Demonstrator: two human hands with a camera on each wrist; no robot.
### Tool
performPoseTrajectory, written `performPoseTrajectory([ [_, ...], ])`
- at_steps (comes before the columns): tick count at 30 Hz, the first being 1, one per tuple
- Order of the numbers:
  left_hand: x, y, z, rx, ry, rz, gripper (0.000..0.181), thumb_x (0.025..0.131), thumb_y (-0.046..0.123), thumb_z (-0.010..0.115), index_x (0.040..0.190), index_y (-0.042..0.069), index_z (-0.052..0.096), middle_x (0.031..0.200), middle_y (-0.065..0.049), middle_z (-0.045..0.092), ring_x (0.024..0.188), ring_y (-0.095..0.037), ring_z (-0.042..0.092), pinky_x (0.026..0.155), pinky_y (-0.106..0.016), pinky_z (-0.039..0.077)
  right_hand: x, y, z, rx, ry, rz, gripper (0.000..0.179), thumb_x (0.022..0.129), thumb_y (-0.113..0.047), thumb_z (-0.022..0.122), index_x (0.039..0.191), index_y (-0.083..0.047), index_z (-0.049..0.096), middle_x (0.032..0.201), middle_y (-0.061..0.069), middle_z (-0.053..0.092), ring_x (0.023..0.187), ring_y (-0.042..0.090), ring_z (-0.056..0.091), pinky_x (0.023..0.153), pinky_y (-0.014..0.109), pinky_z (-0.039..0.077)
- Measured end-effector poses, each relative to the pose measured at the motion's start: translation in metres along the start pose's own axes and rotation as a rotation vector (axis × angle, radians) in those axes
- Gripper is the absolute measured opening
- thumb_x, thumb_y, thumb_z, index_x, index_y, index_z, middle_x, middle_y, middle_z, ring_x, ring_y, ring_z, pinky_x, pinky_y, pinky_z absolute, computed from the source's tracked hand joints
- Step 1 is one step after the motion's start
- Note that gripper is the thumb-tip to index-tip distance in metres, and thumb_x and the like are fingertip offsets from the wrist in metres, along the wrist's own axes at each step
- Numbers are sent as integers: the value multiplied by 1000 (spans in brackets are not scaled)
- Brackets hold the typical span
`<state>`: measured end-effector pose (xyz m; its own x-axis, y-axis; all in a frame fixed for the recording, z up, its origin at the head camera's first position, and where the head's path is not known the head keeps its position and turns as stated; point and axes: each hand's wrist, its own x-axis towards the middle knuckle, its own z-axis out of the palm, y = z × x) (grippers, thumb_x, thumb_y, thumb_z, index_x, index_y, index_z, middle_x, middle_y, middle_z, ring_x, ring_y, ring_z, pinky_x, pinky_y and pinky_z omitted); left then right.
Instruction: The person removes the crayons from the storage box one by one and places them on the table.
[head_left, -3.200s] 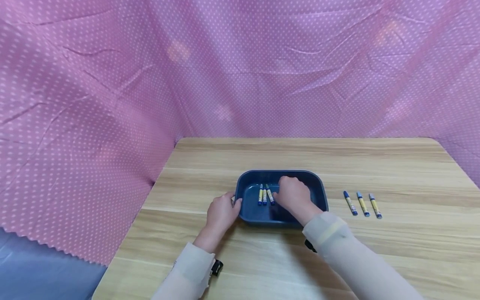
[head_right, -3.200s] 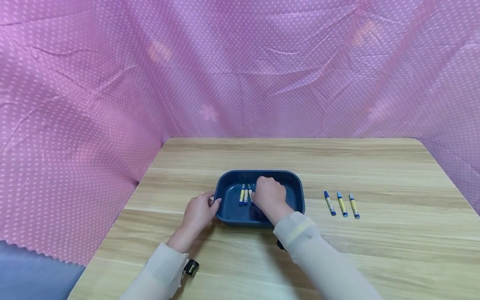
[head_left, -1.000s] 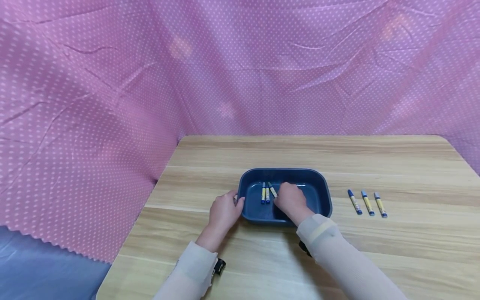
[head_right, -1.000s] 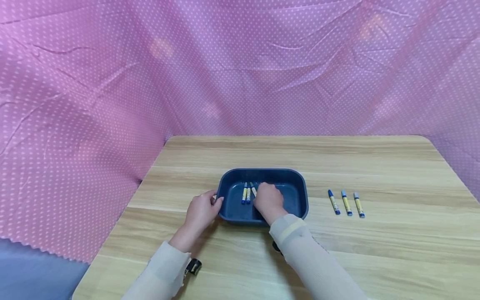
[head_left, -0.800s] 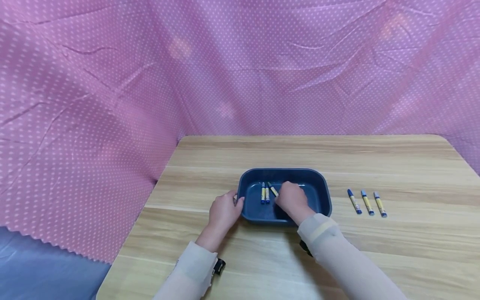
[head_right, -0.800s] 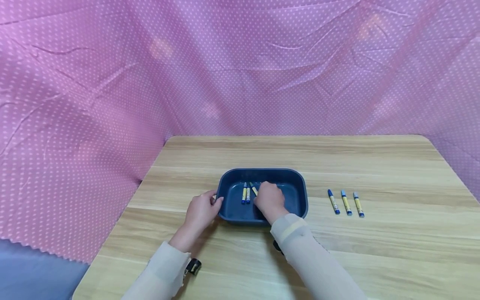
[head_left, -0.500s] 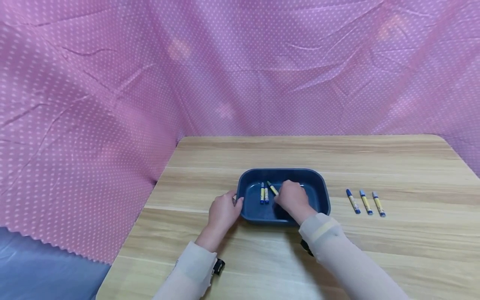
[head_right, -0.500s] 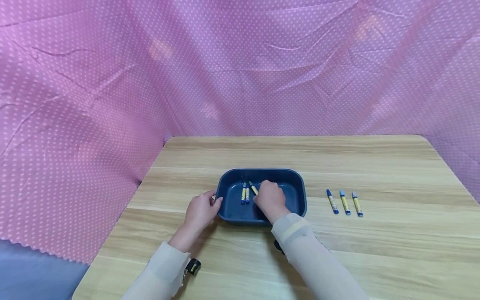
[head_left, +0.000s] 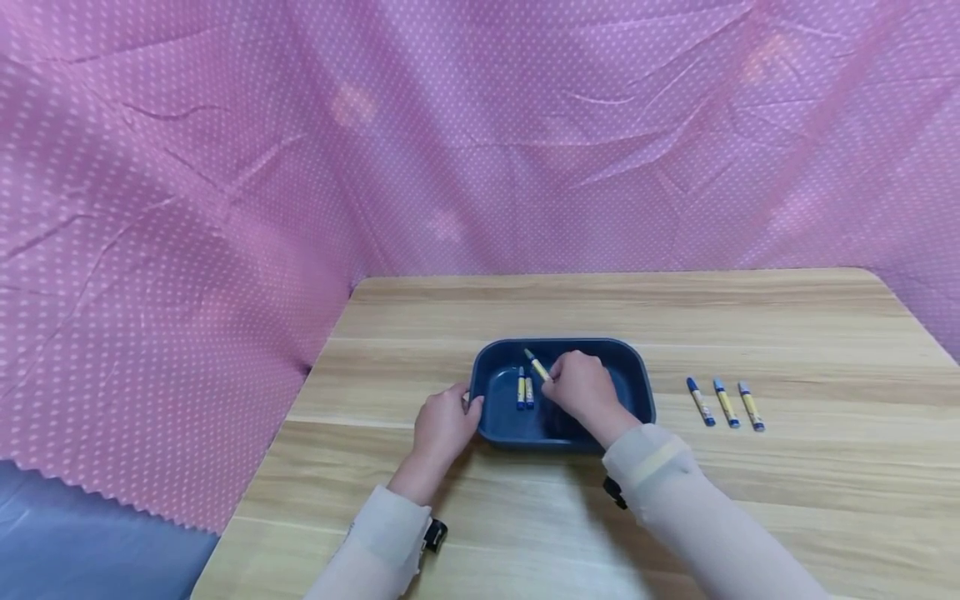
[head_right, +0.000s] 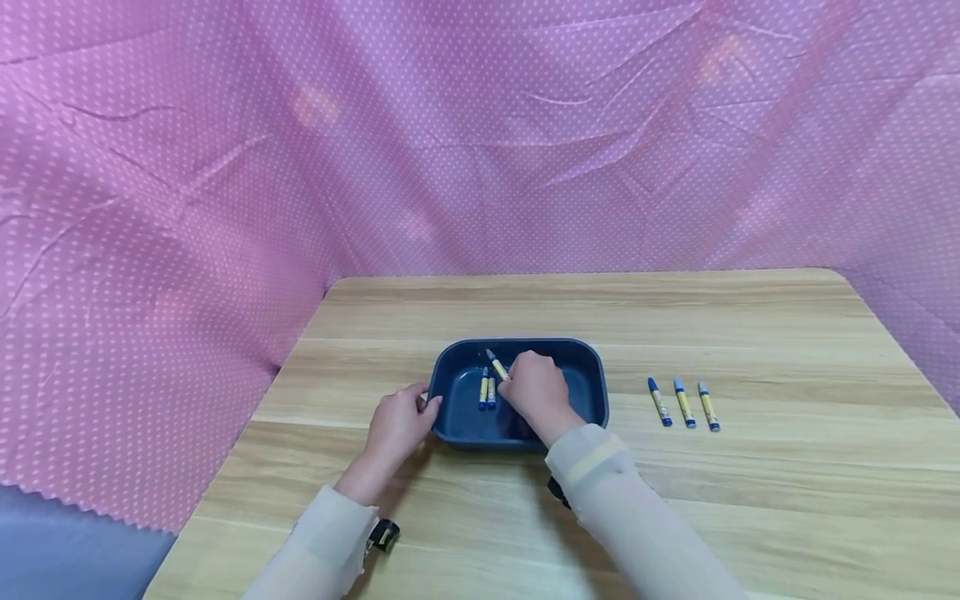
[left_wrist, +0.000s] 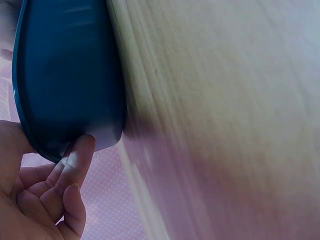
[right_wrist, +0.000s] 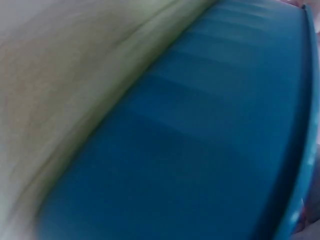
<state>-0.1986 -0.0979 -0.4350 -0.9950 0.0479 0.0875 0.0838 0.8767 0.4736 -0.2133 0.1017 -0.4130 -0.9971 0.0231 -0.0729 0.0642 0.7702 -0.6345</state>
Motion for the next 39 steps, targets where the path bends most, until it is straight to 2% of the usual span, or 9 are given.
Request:
performPoseTrajectory([
  [6,0,-1,1,-22,-4,-14,34,84,30,54,107,6,59,63,1,56,51,-10,49,46,-22,39,-2,-3,-9,-11,31,-26,11,74,-20,63,78,-10,65,71,0,60,55,12,52,53,28,44],
  [12,1,-1,1,-32,-9,-15,34,84,30,54,107,5,59,57,3,52,47,-10,48,44,-23,39,-6,-2,-23,11,33,-33,11,76,-20,62,81,-10,64,71,0,58,57,13,53,54,28,44],
  [17,2,0,0,-32,-17,-18,35,84,30,54,107,5,59,55,3,51,47,-10,48,44,-24,38,-6,1,-35,-30,84,-88,12,74,-20,62,80,-10,64,72,-1,59,60,13,52,56,29,42],
  [21,2,0,0,-29,-23,-27,36,84,31,53,108,5,59,61,1,55,50,-10,49,45,-23,39,-5,5,-44,-50,124,-115,13,73,-19,62,80,-8,64,72,0,60,62,14,53,56,30,41],
  [27,3,-1,0,-39,-20,-30,36,84,31,54,109,5,58,71,-3,59,53,-10,50,46,-21,40,-4,12,-56,-45,147,-97,15,73,-19,61,83,-8,64,74,2,61,64,16,54,56,30,42],
  [33,4,-1,0,-52,-28,-27,36,84,30,53,110,5,57,57,2,52,47,-11,48,44,-24,39,-6,20,-70,-26,156,-77,15,74,-19,61,85,-8,63,74,3,60,61,17,53,54,29,41],
  [39,5,-2,0,-57,-30,-25,36,84,30,53,110,5,57,56,3,51,46,-11,48,44,-25,39,-8,33,-85,-14,198,-62,18,75,-19,59,86,-5,62,75,5,60,64,18,54,56,31,42],
])
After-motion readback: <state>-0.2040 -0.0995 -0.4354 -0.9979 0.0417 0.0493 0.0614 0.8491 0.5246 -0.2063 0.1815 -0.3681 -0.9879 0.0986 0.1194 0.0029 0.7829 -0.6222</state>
